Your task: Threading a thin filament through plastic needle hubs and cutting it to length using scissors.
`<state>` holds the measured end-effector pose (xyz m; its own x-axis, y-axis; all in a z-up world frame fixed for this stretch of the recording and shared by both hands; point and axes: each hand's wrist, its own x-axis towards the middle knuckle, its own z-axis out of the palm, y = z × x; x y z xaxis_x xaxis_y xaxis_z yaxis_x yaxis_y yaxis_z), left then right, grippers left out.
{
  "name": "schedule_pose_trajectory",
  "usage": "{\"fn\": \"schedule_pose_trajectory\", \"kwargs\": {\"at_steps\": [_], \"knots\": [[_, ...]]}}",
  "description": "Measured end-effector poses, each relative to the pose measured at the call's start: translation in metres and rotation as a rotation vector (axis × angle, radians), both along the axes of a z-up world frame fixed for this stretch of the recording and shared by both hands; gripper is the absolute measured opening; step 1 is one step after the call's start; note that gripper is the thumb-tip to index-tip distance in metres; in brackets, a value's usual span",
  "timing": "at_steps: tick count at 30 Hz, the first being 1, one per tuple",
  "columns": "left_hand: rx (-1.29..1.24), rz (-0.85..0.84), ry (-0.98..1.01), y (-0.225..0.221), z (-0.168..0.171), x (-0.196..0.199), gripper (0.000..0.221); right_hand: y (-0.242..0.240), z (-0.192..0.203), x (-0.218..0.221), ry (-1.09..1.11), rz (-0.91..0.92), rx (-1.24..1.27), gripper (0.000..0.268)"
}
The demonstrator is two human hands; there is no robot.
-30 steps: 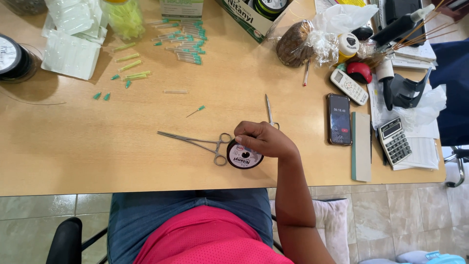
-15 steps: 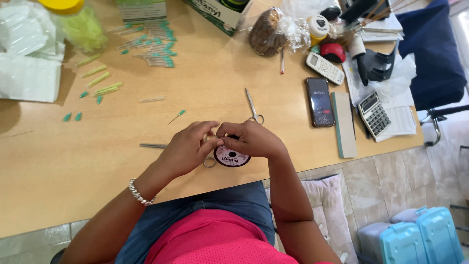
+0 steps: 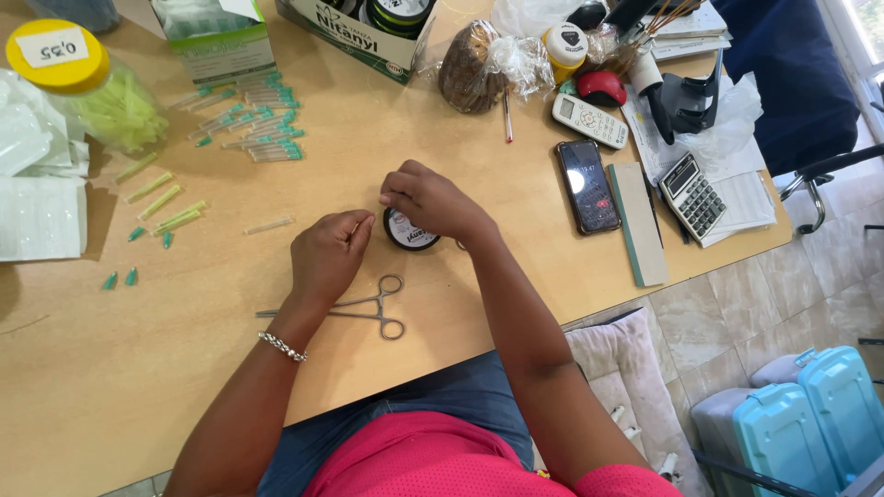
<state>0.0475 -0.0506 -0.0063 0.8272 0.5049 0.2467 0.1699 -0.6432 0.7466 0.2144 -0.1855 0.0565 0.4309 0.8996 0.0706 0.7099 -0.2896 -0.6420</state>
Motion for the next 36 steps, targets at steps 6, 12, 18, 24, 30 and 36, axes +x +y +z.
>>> {"fn": "schedule_pose_trajectory", "kwargs": {"at_steps": [6,12,18,24,30,36], "knots": [[0.498,0.063,-0.123,0.005,-0.006,-0.006,0.015,0.014,-0.032,-0.003,-0.315,-0.051,-0.026,0.024],[0.471,0.038,-0.122,0.010,0.004,-0.009,0.016,-0.046,-0.018,-0.007,-0.467,-0.523,-0.038,0.015],[0.520,0.088,-0.183,0.011,0.005,-0.005,0.010,-0.116,-0.047,-0.041,-0.166,-0.819,-0.481,0.026],[0.487,0.065,-0.199,0.012,0.006,-0.012,0.010,-0.095,-0.016,-0.059,-0.253,-0.854,-0.486,0.024],[0.521,0.084,-0.185,0.014,0.002,-0.011,0.010,-0.083,-0.019,-0.054,-0.106,-0.852,-0.481,0.037],[0.480,0.087,-0.192,0.017,-0.002,-0.011,0.010,-0.080,-0.020,-0.047,-0.272,-0.738,-0.596,0.026]]}}
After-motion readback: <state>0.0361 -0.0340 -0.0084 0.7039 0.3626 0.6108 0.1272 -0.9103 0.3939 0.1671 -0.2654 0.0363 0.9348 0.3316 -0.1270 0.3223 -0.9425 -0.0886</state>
